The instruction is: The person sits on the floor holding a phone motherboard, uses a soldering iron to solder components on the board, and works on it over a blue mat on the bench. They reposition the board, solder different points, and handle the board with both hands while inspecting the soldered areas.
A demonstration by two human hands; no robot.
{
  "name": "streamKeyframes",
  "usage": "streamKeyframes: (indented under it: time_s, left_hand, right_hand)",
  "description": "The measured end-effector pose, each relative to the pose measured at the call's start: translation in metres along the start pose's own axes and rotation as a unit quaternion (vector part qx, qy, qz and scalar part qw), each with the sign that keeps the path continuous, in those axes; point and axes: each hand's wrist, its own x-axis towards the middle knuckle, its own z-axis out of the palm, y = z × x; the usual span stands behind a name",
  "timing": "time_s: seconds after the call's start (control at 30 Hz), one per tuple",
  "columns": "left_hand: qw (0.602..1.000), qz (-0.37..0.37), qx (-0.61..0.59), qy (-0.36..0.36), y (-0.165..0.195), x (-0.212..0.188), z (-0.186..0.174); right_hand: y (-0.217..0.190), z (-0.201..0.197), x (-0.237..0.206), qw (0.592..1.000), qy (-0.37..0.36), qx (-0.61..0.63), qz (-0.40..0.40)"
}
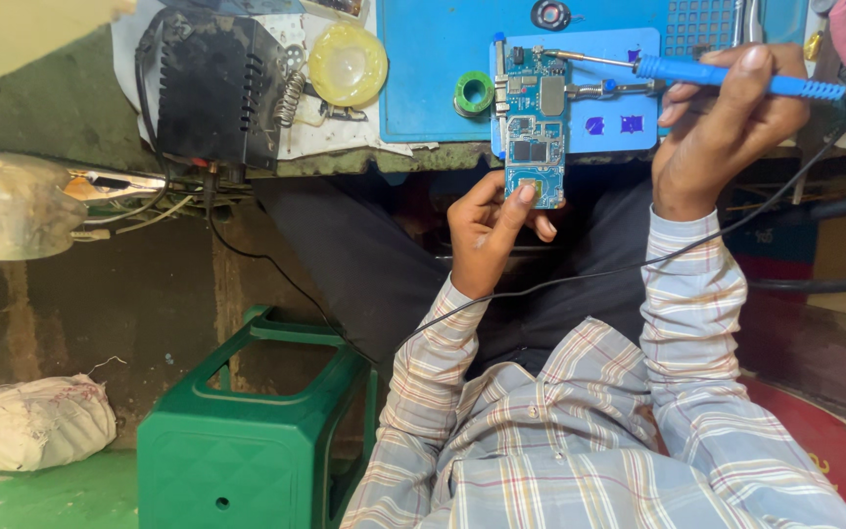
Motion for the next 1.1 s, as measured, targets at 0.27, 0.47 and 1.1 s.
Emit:
streamKeyframes:
  time_s: [0.27, 0.47, 1.1]
  left_hand:
    - [1.000, 0.003, 0.002, 0.002, -0.002, -0.001, -0.001]
    - [1.000, 0.002, 0.000, 0.001, -0.001, -0.001, -0.001]
    - [1.000, -0.003, -0.007, -0.008, 0.004, -0.002, -0.004]
  right_hand:
    - [-0.009, 0.011, -0.005, 0.997, -0.011, -0.046, -0.060]
    - [-0.043, 0.025, -0.007, 0.965, -0.103, -0.151, -0.188]
    - [-0.085, 0.030, -0.006, 0.850, -0.311, -0.305, -0.298]
